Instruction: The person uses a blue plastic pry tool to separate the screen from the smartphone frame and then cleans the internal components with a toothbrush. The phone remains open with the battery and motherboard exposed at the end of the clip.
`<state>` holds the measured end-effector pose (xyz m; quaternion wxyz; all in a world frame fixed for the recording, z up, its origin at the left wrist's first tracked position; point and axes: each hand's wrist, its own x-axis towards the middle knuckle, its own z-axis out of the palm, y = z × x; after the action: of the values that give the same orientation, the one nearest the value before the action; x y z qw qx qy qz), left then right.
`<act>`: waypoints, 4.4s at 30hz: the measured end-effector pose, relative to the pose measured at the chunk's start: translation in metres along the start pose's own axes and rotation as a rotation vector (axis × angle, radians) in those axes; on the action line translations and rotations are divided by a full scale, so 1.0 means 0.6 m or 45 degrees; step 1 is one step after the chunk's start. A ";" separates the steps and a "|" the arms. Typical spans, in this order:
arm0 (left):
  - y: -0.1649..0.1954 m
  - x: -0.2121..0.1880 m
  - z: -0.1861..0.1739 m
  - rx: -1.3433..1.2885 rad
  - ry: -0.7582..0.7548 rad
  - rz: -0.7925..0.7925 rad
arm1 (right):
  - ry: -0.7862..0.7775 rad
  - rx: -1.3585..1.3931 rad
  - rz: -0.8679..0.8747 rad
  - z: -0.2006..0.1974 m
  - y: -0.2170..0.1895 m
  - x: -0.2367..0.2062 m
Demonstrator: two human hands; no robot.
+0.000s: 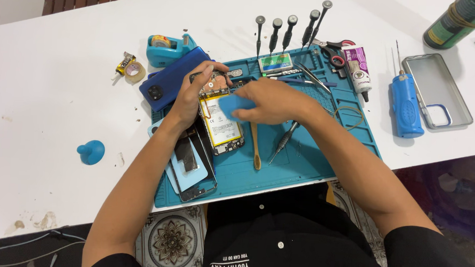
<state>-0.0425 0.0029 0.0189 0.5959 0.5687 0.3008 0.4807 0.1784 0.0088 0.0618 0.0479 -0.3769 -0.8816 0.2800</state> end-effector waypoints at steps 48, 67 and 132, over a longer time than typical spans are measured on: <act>-0.005 -0.002 -0.002 0.030 0.019 -0.009 | -0.078 -0.018 -0.123 0.012 -0.034 -0.015; -0.006 -0.003 -0.004 0.019 0.008 0.004 | -0.019 -0.169 -0.098 0.013 -0.050 -0.014; -0.007 -0.001 -0.004 0.062 0.023 -0.018 | 0.230 -0.230 0.210 -0.001 0.001 0.001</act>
<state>-0.0437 0.0037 0.0141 0.5824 0.5765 0.3217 0.4743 0.1787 0.0099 0.0619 0.0697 -0.4745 -0.8613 0.1676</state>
